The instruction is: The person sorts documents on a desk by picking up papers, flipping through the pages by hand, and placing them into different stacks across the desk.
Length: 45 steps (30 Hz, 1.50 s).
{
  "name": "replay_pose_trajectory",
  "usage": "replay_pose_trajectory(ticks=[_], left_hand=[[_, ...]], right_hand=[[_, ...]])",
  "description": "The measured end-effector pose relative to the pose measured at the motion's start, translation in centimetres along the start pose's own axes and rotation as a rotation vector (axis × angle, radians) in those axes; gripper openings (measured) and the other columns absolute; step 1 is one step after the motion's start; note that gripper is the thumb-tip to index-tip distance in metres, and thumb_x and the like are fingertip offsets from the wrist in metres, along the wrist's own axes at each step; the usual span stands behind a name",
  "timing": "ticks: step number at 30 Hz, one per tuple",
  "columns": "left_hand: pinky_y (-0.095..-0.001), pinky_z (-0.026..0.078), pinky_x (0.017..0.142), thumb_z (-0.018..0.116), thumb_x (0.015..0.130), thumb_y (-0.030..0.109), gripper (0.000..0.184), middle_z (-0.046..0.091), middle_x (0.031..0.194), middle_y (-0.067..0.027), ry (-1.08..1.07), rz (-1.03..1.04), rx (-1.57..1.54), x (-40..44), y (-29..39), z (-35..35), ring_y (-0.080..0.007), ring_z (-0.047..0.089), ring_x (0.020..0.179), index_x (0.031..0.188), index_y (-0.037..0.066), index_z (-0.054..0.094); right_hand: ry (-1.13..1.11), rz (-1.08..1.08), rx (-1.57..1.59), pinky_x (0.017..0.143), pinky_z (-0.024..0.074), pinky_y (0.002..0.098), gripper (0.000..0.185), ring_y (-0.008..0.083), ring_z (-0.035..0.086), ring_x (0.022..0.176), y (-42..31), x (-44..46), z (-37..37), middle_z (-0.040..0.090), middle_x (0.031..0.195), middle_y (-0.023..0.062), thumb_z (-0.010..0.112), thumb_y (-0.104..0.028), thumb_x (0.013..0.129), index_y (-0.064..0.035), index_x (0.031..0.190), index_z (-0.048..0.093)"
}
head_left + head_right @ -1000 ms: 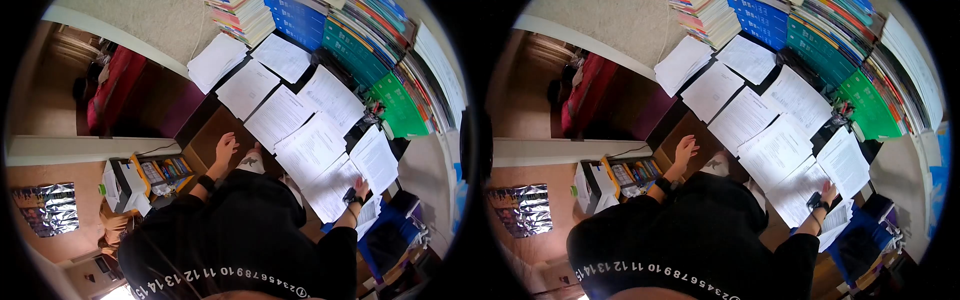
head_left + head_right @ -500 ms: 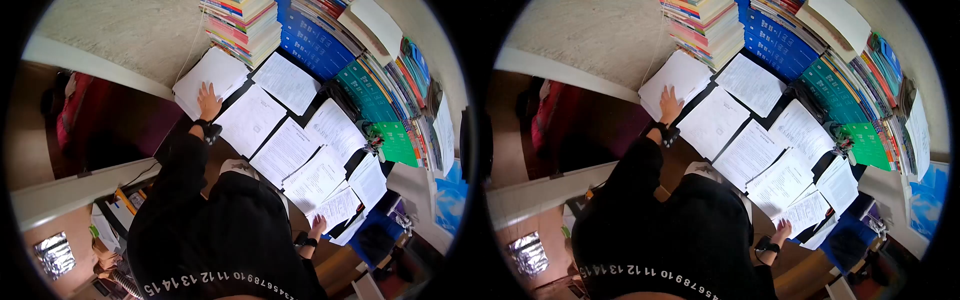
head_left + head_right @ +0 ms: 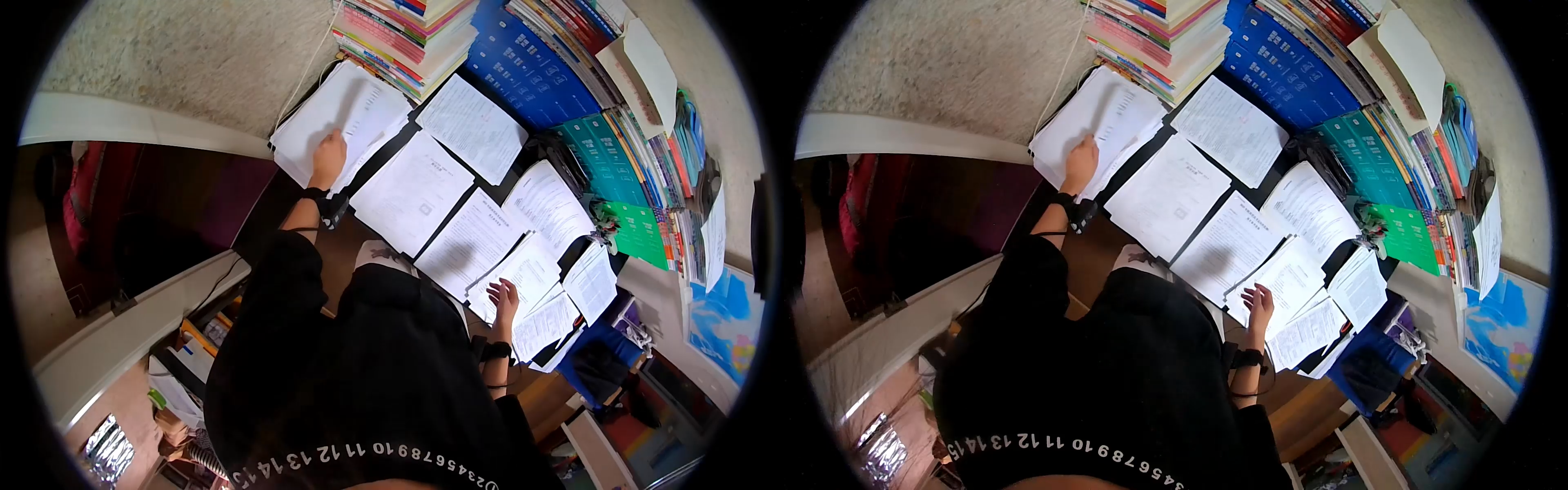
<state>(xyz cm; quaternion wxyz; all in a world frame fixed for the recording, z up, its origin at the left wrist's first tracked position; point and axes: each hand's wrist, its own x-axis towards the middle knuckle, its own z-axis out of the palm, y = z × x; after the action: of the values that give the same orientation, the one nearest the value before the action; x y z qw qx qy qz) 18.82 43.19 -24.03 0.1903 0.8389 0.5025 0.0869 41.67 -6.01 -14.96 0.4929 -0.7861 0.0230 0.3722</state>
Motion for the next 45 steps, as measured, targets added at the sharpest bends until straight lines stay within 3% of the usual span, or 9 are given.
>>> replay_pose_trajectory(ticks=[1,8,14,17,21,24,29,36,45], left_hand=[[-0.0486,0.048,0.070,0.047,0.088,0.021,0.027,0.063,0.078,-0.0202,0.094,-0.056,-0.025,0.1,0.4,-0.7,-0.0384,0.061,0.074,0.104,0.000,0.051],[-0.0454,0.047,0.075,0.048,0.088,0.023,0.030,0.063,0.089,-0.0230,0.150,-0.267,-0.170,1.0,-3.1,0.4,-0.0383,0.060,0.085,0.108,0.002,0.054],[-0.0338,0.046,0.078,0.052,0.089,0.024,0.034,0.064,0.093,-0.0173,0.043,-0.389,-0.741,1.2,-4.7,-0.5,-0.0257,0.061,0.087,0.112,-0.002,0.055],[-0.0300,0.047,0.077,0.052,0.090,0.022,0.030,0.064,0.095,-0.0105,-0.052,-0.352,-1.187,-1.2,1.2,-6.0,-0.0183,0.060,0.086,0.109,-0.002,0.056],[-0.0284,0.046,0.083,0.053,0.091,0.020,0.033,0.061,0.105,-0.0081,-0.462,-0.326,-1.663,-6.8,10.4,-10.5,-0.0151,0.059,0.093,0.115,-0.003,0.053],[-0.0282,0.044,0.085,0.052,0.092,0.018,0.034,0.059,0.110,-0.0084,-0.561,-0.318,-1.719,-10.8,17.0,-10.9,-0.0140,0.055,0.098,0.118,-0.003,0.050],[-0.0274,0.044,0.081,0.044,0.095,0.011,0.029,0.059,0.105,-0.0076,-0.532,-0.184,-1.231,-14.6,20.9,-5.8,-0.0128,0.055,0.092,0.119,-0.004,0.048],[-0.0253,0.044,0.082,0.045,0.095,0.012,0.030,0.059,0.107,-0.0075,-0.582,-0.093,-1.334,-18.4,26.6,-7.1,-0.0113,0.054,0.094,0.120,-0.003,0.048],[-0.0232,0.043,0.078,0.051,0.093,0.013,0.024,0.059,0.100,-0.0053,-0.569,0.095,-1.264,-22.8,34.5,-6.8,-0.0076,0.053,0.089,0.110,-0.004,0.052]], right_hand=[[-0.013,-0.021,-0.018,0.067,0.0490,0.0282,0.023,0.0192,0.065,0.077,-0.4,0.0,0.3,0.065,0.091,0.0124,0.047,-0.019,0.094,-0.0049,0.110,0.054],[-0.080,-0.082,-0.124,0.072,0.0478,0.0291,0.023,0.0177,0.063,0.081,-2.4,0.4,1.4,0.065,0.091,0.0102,0.046,-0.019,0.094,-0.0056,0.110,0.054],[-0.155,-0.161,-0.169,0.070,0.0472,0.0274,0.023,0.0166,0.063,0.079,-3.0,0.6,2.1,0.065,0.091,0.0103,0.047,-0.019,0.093,-0.0041,0.109,0.055],[-0.163,-0.190,-0.145,0.071,0.0467,0.0270,0.024,0.0156,0.062,0.080,-4.2,0.2,2.6,0.065,0.092,0.0097,0.047,-0.021,0.093,-0.0029,0.107,0.055],[-0.189,-0.175,-0.084,0.080,0.0451,0.0285,0.035,0.0160,0.059,0.094,-8.2,-1.7,4.2,0.063,0.098,0.0095,0.046,-0.033,0.095,-0.0035,0.111,0.055],[-0.256,-0.251,-0.016,0.088,0.0407,0.0323,0.043,0.0179,0.054,0.104,-10.3,-3.0,4.8,0.060,0.109,0.0111,0.040,-0.039,0.096,-0.0038,0.119,0.051],[-0.328,-0.197,0.421,0.098,0.0337,0.0358,0.062,0.0211,0.049,0.111,-12.4,-5.0,3.4,0.052,0.123,0.0145,0.026,-0.052,0.095,-0.0030,0.131,0.039],[0.047,-0.261,0.309,0.062,0.0406,0.0188,0.018,0.0057,0.053,0.072,-10.7,-6.1,-1.4,0.062,0.083,0.0040,0.051,-0.011,0.091,-0.0024,0.107,0.051],[0.496,-0.493,0.054,0.049,0.0249,0.0211,0.023,0.0040,0.031,0.057,-7.4,-6.7,-9.6,0.040,0.059,-0.0044,0.059,-0.016,0.088,0.0023,0.075,0.053]])
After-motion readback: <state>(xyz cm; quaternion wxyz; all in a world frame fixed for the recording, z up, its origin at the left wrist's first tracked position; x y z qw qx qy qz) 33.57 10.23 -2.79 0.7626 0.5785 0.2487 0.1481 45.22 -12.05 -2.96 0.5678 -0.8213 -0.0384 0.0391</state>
